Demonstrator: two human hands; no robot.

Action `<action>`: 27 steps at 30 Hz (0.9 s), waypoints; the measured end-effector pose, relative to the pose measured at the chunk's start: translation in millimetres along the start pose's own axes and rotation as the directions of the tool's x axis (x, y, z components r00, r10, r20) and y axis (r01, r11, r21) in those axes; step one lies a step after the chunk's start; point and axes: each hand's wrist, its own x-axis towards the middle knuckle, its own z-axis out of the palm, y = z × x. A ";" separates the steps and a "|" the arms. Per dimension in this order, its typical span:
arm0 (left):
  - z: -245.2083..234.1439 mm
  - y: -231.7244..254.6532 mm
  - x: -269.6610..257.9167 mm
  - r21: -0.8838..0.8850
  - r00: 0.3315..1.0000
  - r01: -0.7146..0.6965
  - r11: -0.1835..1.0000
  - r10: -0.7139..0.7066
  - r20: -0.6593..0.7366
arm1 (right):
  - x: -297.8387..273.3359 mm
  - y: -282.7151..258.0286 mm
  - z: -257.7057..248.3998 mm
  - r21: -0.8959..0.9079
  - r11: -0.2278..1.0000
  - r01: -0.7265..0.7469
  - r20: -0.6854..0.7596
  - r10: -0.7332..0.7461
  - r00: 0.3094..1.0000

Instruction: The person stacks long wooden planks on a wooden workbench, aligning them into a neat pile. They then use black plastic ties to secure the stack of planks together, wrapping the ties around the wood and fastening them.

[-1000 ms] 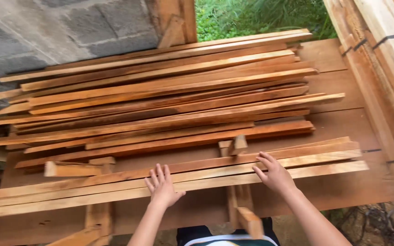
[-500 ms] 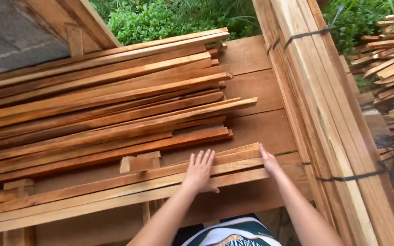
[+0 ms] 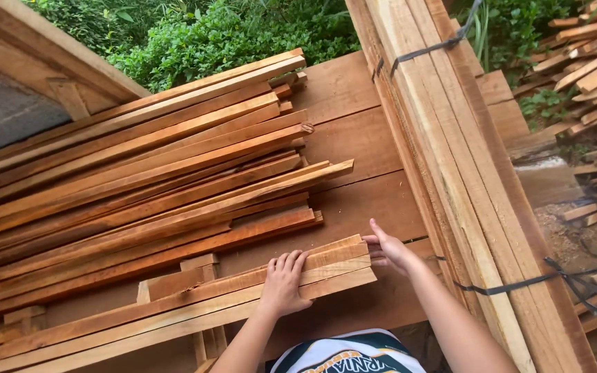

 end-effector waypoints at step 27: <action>4.6 -7.1 11.9 0.030 0.991 0.003 1.000 -0.007 0.131 | -3.8 -32.0 -12.3 -0.080 0.991 -0.107 0.102 0.115 0.988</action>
